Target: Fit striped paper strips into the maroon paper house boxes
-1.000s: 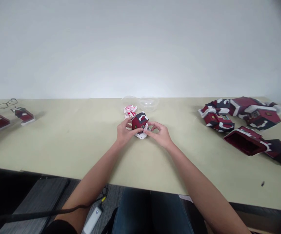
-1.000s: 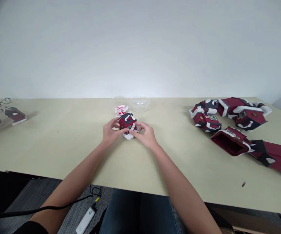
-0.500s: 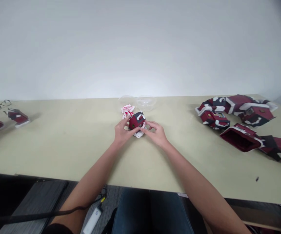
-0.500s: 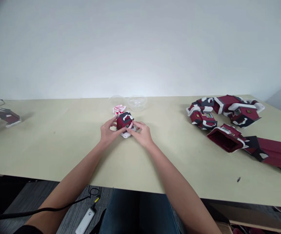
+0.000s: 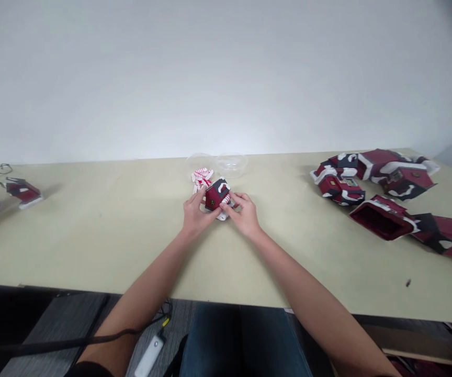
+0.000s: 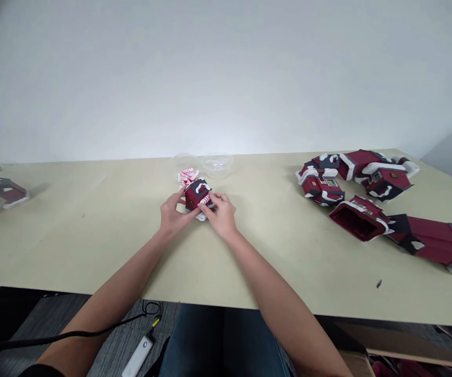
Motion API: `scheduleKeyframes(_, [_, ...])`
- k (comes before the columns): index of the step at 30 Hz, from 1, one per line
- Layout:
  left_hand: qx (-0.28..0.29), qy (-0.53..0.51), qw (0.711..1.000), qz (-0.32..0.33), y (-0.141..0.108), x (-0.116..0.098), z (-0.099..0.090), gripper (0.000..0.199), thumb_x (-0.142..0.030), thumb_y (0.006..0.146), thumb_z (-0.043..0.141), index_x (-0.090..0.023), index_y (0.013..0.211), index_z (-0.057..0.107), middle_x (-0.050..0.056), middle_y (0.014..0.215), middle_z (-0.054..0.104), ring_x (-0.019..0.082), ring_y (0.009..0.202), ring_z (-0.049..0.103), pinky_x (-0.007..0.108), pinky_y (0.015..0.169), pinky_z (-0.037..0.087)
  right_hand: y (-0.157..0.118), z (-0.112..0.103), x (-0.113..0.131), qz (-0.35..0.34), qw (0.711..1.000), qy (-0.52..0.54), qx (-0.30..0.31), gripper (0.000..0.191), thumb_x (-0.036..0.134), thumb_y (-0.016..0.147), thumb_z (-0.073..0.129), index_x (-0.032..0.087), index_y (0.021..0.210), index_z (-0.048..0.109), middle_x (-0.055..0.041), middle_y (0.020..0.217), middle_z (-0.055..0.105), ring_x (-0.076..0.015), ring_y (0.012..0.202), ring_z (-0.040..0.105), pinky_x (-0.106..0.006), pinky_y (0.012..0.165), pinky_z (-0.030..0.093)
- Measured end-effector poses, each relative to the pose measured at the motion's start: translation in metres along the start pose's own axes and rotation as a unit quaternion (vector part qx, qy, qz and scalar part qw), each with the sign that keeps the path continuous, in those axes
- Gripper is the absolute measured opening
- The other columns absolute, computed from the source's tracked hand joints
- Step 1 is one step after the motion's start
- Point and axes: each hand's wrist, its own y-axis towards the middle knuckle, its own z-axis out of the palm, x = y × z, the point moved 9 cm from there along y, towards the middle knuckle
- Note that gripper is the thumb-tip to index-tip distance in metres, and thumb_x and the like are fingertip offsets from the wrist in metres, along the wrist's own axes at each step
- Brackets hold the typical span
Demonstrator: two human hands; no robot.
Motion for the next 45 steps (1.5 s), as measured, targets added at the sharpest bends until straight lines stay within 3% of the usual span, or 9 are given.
scheduleKeyframes(12, [-0.042,0.024,0.998,0.031,-0.002,-0.004,-0.003,0.066,-0.037,0.064,0.082,-0.015,0.123,0.063,0.008,0.097,0.073,0.017,0.073,0.069,0.031,0.073,0.057,-0.001,-0.004,-0.002,0.02,0.999,0.008,-0.049,0.053,0.054,0.076,0.07,0.019,0.116,0.074,-0.009,0.112,0.068,-0.0184,0.077,0.063,-0.037,0.086,0.052])
scheduleKeyframes(21, [-0.054,0.025,0.998,0.025,-0.005,-0.005,-0.002,0.064,-0.033,0.064,0.083,-0.017,0.122,0.062,0.009,0.101,0.073,0.017,0.073,0.07,0.032,0.075,0.055,-0.003,-0.005,-0.004,0.008,0.999,-0.003,-0.046,0.053,0.057,0.076,0.071,0.021,0.115,0.074,-0.0097,0.114,0.067,-0.0205,0.084,0.063,-0.038,0.085,0.049])
scheduleKeyframes(25, [-0.051,0.025,0.998,0.024,-0.005,-0.008,-0.001,0.064,-0.036,0.064,0.084,-0.016,0.121,0.063,0.009,0.1,0.073,0.018,0.074,0.07,0.033,0.076,0.054,-0.002,-0.007,-0.004,0.006,0.999,0.015,-0.048,0.057,0.058,0.074,0.07,0.019,0.116,0.074,-0.0102,0.115,0.067,-0.0189,0.077,0.062,-0.039,0.085,0.049])
scheduleKeyframes(30, [-0.045,0.022,0.998,0.023,-0.005,-0.013,-0.002,0.063,-0.038,0.065,0.084,-0.019,0.122,0.063,0.008,0.098,0.073,0.018,0.073,0.069,0.033,0.077,0.053,-0.002,-0.011,-0.009,0.049,0.995,0.06,-0.062,0.063,0.055,0.065,0.077,0.018,0.116,0.072,-0.009,0.111,0.07,-0.0183,0.075,0.059,-0.038,0.082,0.049])
scheduleKeyframes(35, [-0.042,0.02,0.999,0.02,-0.005,-0.014,-0.002,0.064,-0.036,0.064,0.084,-0.02,0.123,0.063,0.007,0.099,0.073,0.017,0.072,0.069,0.033,0.077,0.054,-0.002,-0.012,-0.01,0.066,0.992,0.088,-0.057,0.053,0.051,0.061,0.079,0.017,0.103,0.074,-0.008,0.108,0.071,-0.0175,0.075,0.056,-0.035,0.079,0.047])
scheduleKeyframes(45, [-0.047,0.002,0.999,0.014,-0.005,-0.007,-0.002,0.066,-0.037,0.064,0.084,-0.019,0.124,0.063,0.006,0.1,0.074,0.017,0.071,0.07,0.033,0.078,0.057,0.002,-0.014,-0.008,0.041,0.993,0.097,-0.051,0.05,0.05,0.06,0.081,0.019,0.099,0.076,-0.0074,0.104,0.07,-0.016,0.073,0.055,-0.034,0.079,0.048])
